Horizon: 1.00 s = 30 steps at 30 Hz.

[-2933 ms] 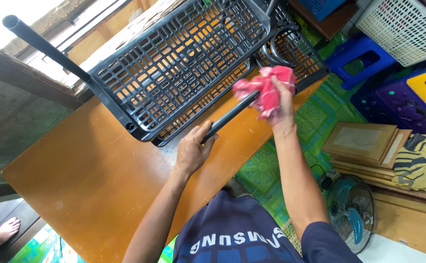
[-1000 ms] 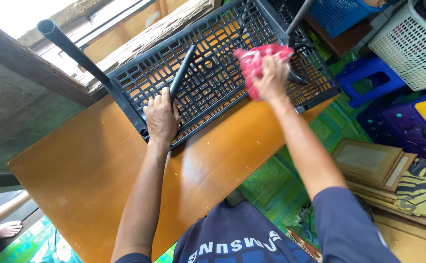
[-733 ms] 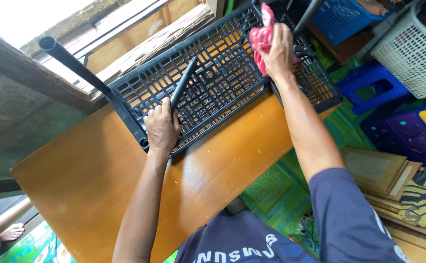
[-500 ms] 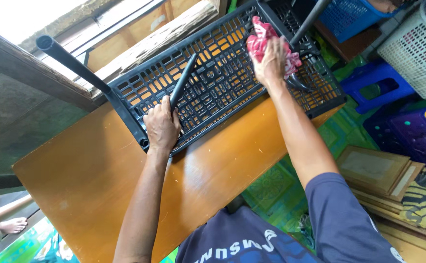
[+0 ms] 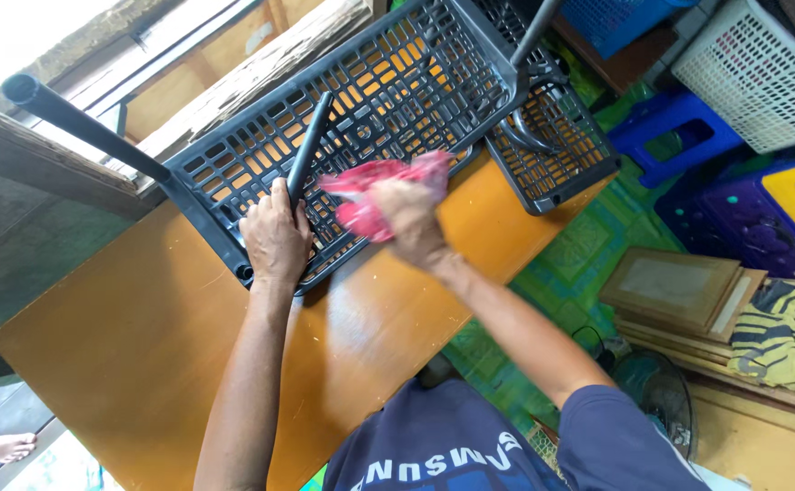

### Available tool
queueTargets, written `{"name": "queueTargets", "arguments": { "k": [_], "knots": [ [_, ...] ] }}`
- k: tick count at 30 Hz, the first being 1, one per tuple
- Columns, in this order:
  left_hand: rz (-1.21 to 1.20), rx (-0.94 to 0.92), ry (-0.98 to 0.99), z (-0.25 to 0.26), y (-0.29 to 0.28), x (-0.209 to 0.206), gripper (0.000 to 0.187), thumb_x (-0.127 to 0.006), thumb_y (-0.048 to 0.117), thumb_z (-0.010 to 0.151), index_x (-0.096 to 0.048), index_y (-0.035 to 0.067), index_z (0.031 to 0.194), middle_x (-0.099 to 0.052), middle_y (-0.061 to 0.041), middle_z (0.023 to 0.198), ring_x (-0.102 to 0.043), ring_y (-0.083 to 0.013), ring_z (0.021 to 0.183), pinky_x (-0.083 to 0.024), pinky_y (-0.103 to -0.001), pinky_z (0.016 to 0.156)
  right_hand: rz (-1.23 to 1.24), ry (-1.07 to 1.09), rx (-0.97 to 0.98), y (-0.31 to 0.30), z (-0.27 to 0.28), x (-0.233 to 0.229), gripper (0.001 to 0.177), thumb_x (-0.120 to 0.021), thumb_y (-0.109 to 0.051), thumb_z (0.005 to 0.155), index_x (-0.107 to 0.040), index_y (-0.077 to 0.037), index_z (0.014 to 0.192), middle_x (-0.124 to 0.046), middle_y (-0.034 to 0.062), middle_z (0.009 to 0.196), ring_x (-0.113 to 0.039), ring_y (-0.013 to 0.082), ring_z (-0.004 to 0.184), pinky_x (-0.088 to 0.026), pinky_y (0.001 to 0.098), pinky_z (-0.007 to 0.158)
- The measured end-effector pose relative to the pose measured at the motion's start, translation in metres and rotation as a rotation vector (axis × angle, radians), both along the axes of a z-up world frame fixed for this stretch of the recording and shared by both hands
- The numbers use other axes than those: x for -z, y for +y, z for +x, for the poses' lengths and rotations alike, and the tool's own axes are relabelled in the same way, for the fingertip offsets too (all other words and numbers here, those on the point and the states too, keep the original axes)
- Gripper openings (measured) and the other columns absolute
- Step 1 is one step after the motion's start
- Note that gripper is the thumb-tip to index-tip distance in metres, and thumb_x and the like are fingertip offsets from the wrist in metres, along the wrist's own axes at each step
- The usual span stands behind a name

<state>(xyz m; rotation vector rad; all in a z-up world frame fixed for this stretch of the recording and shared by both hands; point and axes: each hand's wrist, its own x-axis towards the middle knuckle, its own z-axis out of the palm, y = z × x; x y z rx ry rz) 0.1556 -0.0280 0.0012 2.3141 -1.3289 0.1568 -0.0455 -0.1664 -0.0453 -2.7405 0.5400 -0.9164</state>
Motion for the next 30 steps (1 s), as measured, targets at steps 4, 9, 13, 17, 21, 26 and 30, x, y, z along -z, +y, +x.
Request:
{"name": "queueTargets", "arguments": {
  "k": [4, 9, 13, 17, 21, 26, 30],
  "knots": [
    [0.000, 0.006, -0.017, 0.002, -0.001, -0.001, 0.044, -0.069, 0.020, 0.096, -0.056, 0.001, 0.134, -0.066, -0.014, 0.092, -0.063, -0.0318, 0.086, -0.044, -0.047, 0.074, 0.011, -0.108, 0.205, -0.093, -0.050, 0.008, 0.047, -0.066, -0.021, 0.090, -0.061, 0.000, 0.132, -0.061, 0.0197, 0.132, -0.057, 0.0372, 0.132, -0.039, 0.0534, 0.120],
    [-0.018, 0.019, -0.031, 0.001, 0.000, -0.003, 0.045, -0.070, 0.019, 0.093, -0.057, 0.001, 0.133, -0.066, -0.015, 0.094, -0.063, -0.0323, 0.086, -0.045, -0.046, 0.073, 0.043, -0.044, 0.509, -0.151, -0.058, 0.027, 0.064, -0.077, -0.027, 0.094, -0.048, 0.006, 0.140, -0.052, 0.0333, 0.142, -0.047, 0.0467, 0.137, -0.030, 0.0583, 0.118],
    [0.007, 0.007, 0.001, 0.003, 0.000, -0.002, 0.044, -0.070, 0.018, 0.094, -0.057, 0.001, 0.133, -0.066, -0.015, 0.095, -0.062, -0.0323, 0.088, -0.045, -0.046, 0.076, -0.029, -0.301, 0.243, -0.067, -0.014, 0.050, 0.059, -0.069, -0.024, 0.102, -0.039, 0.006, 0.143, -0.049, 0.0300, 0.148, -0.046, 0.0432, 0.144, -0.030, 0.0564, 0.125],
    [0.012, 0.001, -0.006, 0.004, -0.001, 0.003, 0.048, -0.071, 0.018, 0.093, -0.056, 0.000, 0.135, -0.065, -0.015, 0.096, -0.062, -0.0325, 0.089, -0.045, -0.047, 0.076, 0.080, -0.139, 0.079, 0.060, 0.023, 0.042, 0.053, -0.065, -0.028, 0.100, -0.048, 0.003, 0.140, -0.055, 0.0261, 0.144, -0.049, 0.0413, 0.141, -0.032, 0.0560, 0.123],
    [-0.007, 0.026, -0.006, 0.005, 0.000, 0.005, 0.050, -0.071, 0.016, 0.093, -0.056, 0.000, 0.137, -0.065, -0.016, 0.097, -0.062, -0.0335, 0.092, -0.045, -0.047, 0.077, 0.056, -0.122, -0.031, 0.078, 0.025, 0.022, 0.050, -0.061, -0.032, 0.098, -0.057, 0.001, 0.136, -0.060, 0.0222, 0.140, -0.052, 0.0395, 0.139, -0.034, 0.0555, 0.122],
    [-0.012, 0.027, -0.005, 0.003, 0.000, 0.001, 0.046, -0.071, 0.018, 0.094, -0.057, 0.000, 0.135, -0.066, -0.016, 0.097, -0.062, -0.0338, 0.091, -0.045, -0.047, 0.078, 0.010, -0.140, 0.043, -0.041, -0.015, 0.017, 0.040, -0.056, -0.031, 0.101, -0.064, -0.002, 0.127, -0.065, 0.0212, 0.129, -0.059, 0.0393, 0.129, -0.041, 0.0529, 0.118],
    [-0.005, 0.028, 0.006, 0.004, 0.000, -0.001, 0.044, -0.071, 0.018, 0.094, -0.057, 0.002, 0.133, -0.066, -0.015, 0.096, -0.062, -0.0332, 0.091, -0.045, -0.046, 0.078, -0.009, -0.023, 0.333, -0.135, -0.049, 0.003, 0.040, -0.059, -0.035, 0.107, -0.062, 0.003, 0.120, -0.065, 0.0244, 0.114, -0.062, 0.0390, 0.114, -0.046, 0.0544, 0.108]
  ]
}}
